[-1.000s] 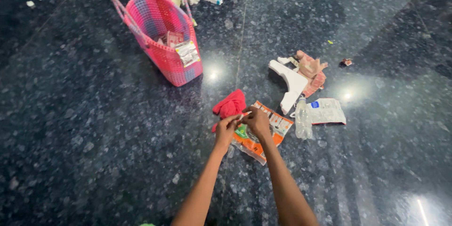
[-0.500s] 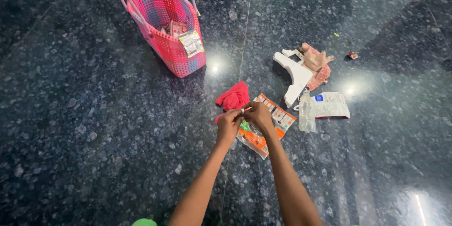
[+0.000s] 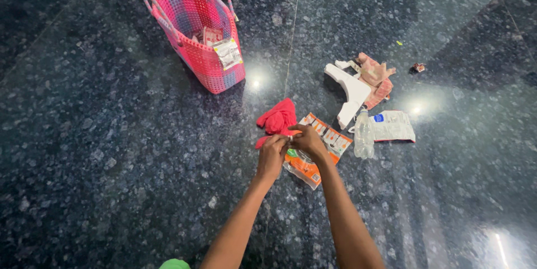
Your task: The person picks up trash from the floor and places it into a pink plastic basket.
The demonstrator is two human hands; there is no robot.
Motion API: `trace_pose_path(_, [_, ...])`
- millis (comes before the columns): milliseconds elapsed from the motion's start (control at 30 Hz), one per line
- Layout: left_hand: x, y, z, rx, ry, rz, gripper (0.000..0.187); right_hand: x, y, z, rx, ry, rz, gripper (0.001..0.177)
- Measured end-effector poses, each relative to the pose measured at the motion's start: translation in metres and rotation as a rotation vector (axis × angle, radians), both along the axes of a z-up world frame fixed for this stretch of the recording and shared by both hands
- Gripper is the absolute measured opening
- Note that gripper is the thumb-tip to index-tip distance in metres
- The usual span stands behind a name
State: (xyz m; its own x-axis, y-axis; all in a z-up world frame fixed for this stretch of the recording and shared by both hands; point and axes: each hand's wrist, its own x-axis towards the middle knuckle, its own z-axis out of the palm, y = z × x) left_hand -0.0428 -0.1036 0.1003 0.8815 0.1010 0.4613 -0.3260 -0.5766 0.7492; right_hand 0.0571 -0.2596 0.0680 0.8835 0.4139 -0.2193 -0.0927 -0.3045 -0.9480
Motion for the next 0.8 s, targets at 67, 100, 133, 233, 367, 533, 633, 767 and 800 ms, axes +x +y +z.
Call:
trace_pose_path(67, [0.003, 0.001, -0.008, -0.023, 0.015, 0.015, 0.018, -0.001, -0.005, -0.006, 0.084, 0.053, -0.017, 0.05])
trace_pose_path(100, [0.005, 0.004, -0.012, -0.044, 0.022, 0.022, 0.017, -0.001, -0.005, -0.009, 0.099, 0.096, -0.031, 0.048])
trace_pose_path(133, [0.007, 0.006, -0.017, -0.067, 0.029, 0.03, 0.017, 0.001, -0.003, -0.01, 0.112, 0.138, -0.044, 0.046])
trace_pose_path(233, [0.013, 0.013, -0.03, -0.023, -0.045, 0.057, 0.013, -0.003, 0.001, -0.012, 0.144, 0.186, -0.072, 0.039])
trace_pose_path(367, [0.024, 0.014, -0.056, -0.313, 0.133, 0.075, 0.011, -0.013, 0.007, -0.009, 0.03, 0.099, -0.09, 0.038])
trace_pose_path(533, [0.042, 0.024, -0.094, -0.705, 0.242, 0.047, 0.027, -0.012, 0.017, 0.003, 0.012, -0.081, 0.032, 0.054])
trace_pose_path(633, [0.051, 0.029, -0.104, -1.016, 0.389, 0.009, 0.037, -0.019, 0.025, 0.018, 0.022, -0.081, 0.075, 0.063])
trace_pose_path(767, [0.054, 0.036, -0.1, -1.05, 0.445, -0.046, 0.036, -0.015, 0.034, 0.022, -0.065, -0.177, 0.086, 0.062])
trace_pose_path(800, [0.054, 0.037, -0.097, -1.046, 0.468, -0.042, 0.036, -0.013, 0.035, 0.02, -0.066, -0.206, 0.086, 0.059])
